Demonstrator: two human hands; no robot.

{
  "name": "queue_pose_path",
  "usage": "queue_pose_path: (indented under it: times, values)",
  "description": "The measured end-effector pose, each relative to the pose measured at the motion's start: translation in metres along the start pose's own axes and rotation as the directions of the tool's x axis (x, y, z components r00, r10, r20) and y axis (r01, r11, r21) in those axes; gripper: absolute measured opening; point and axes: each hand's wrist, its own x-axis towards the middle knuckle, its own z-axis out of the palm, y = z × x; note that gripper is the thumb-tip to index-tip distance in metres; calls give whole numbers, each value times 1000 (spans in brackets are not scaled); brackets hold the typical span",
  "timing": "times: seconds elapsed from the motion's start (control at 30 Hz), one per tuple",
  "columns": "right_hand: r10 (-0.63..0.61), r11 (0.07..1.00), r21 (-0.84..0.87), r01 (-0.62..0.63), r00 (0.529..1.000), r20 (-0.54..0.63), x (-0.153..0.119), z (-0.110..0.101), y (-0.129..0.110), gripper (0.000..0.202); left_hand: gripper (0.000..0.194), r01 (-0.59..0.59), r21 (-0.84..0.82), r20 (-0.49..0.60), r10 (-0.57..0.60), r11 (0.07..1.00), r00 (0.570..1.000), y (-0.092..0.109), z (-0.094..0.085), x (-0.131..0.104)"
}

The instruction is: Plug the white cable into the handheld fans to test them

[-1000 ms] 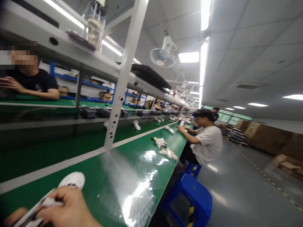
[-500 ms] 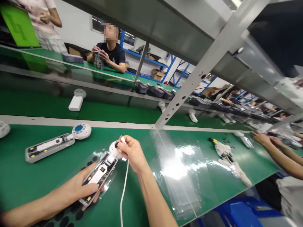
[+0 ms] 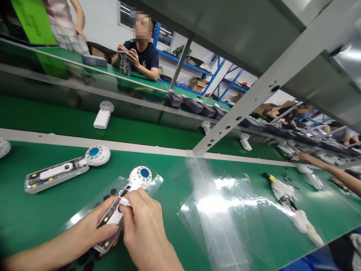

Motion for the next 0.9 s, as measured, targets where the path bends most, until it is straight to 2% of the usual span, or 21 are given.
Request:
queue_pose_path:
  times: [0.13,0.33,0.53,0.63,0.77,0.83,0.9]
  values:
    - [17,1000,-13,-17,1000,-2,-2,1,-1,21,36,4,51,-37,-2,999,999,-2,-1,1]
    - [37,999,-30,-35,998,59,-3,-3,-3,21,22,13,82,-25,-11,997,1000,14,1,-2]
    - [29,995,-92,-24,998,57,0,-3,-4,20,24,-2,121,-56,9,993,998,13,1,-2]
    - [5,993,-115,-7,1000,-14,-1,4,-1,20,27,-16,26,-45,17,1000,999,8,3,-2]
    - [-72,995,-78,59,981,-182,-7,18,5,21,33,54,-165,-56,-64,985,996,4,7,0]
    - [-131,991,-47,123,965,-229,-11,24,7,22,30,55,-177,-90,-72,983,993,5,7,2]
    - [-203,979,-48,197,949,-241,-16,27,8,27,26,-8,-108,-160,-10,994,987,7,5,3]
